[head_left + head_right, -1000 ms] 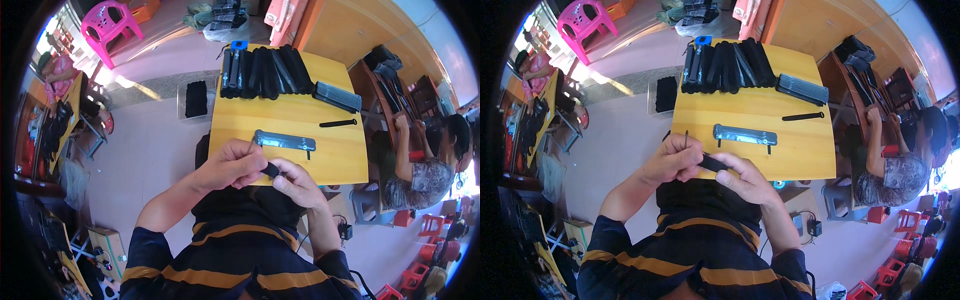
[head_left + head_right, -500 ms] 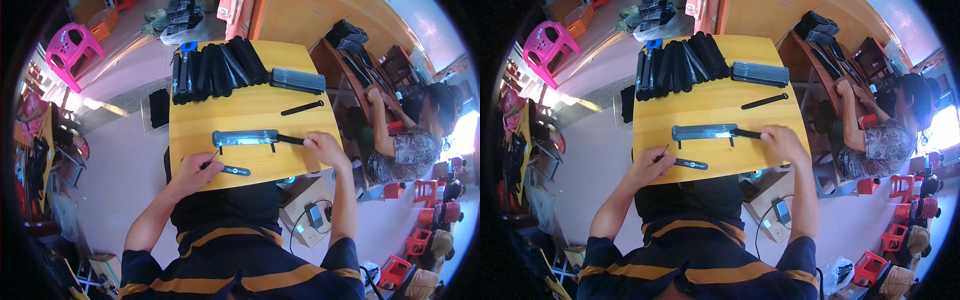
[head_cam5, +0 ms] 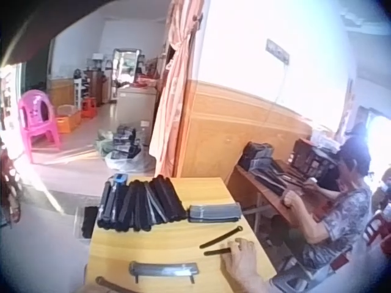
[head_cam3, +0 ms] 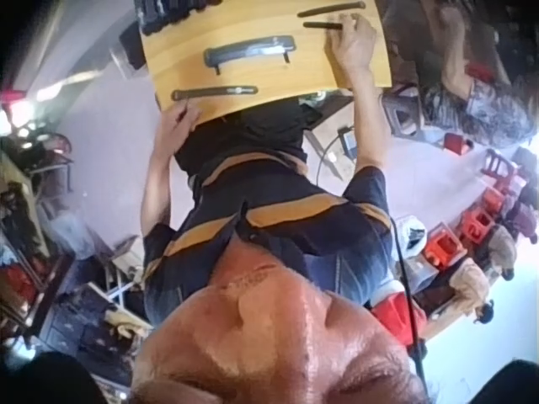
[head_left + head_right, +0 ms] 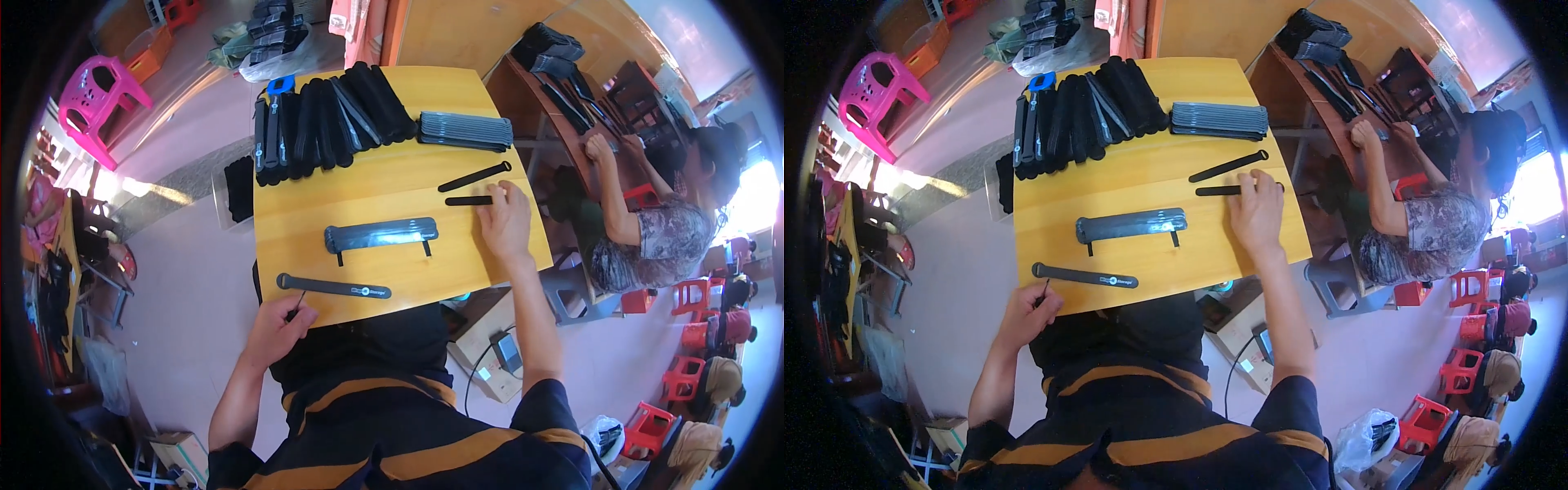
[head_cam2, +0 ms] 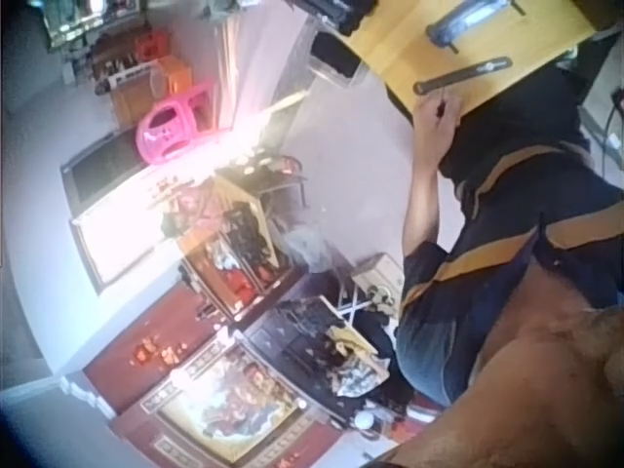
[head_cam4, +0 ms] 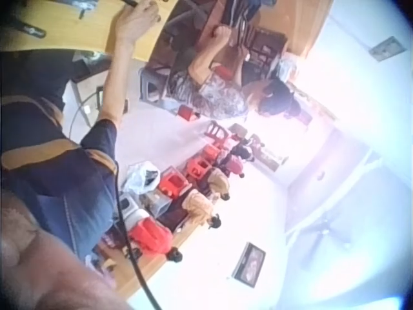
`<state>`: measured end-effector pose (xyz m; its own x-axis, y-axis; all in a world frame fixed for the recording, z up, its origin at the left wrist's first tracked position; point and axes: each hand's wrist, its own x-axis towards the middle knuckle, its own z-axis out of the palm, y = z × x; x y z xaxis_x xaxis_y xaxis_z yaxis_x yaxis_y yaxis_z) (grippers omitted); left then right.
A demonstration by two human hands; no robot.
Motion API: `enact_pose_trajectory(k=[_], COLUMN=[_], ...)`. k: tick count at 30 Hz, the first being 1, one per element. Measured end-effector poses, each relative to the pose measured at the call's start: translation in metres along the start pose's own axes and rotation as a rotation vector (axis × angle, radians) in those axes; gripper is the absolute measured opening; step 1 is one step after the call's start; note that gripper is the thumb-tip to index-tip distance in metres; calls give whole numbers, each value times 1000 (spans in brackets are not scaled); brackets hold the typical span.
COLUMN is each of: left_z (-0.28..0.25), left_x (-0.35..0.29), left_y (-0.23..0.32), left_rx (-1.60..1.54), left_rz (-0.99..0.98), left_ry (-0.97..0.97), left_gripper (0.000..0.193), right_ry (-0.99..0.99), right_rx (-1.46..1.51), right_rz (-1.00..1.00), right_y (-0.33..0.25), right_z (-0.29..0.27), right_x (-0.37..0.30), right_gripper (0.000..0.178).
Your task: Assembling plastic and metal components onto black textile straps using a screwdriver and manual manipulation.
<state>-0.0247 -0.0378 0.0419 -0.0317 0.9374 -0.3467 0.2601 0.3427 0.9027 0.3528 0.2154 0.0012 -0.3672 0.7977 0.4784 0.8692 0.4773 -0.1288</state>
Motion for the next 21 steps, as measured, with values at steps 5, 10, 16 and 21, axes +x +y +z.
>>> enact_pose_trajectory(k=[5, 10, 16, 21], left_z=[1, -1, 2, 0], left_x=[-1, 15, 27, 32], left_y=[-14, -10, -29, -36], left_rx=[282, 643, 903, 911], left_rz=[233, 272, 262, 373], left_ry=[166, 296, 238, 251], left_gripper=[16, 41, 39, 25], right_ry=[-60, -101, -58, -108], right_rx=[54, 77, 154, 323], right_rz=[-12, 66, 101, 36], right_y=[-18, -11, -30, -68], right_z=[14, 24, 1, -17], right_x=[-30, -34, -44, -73], right_gripper=[52, 54, 50, 46])
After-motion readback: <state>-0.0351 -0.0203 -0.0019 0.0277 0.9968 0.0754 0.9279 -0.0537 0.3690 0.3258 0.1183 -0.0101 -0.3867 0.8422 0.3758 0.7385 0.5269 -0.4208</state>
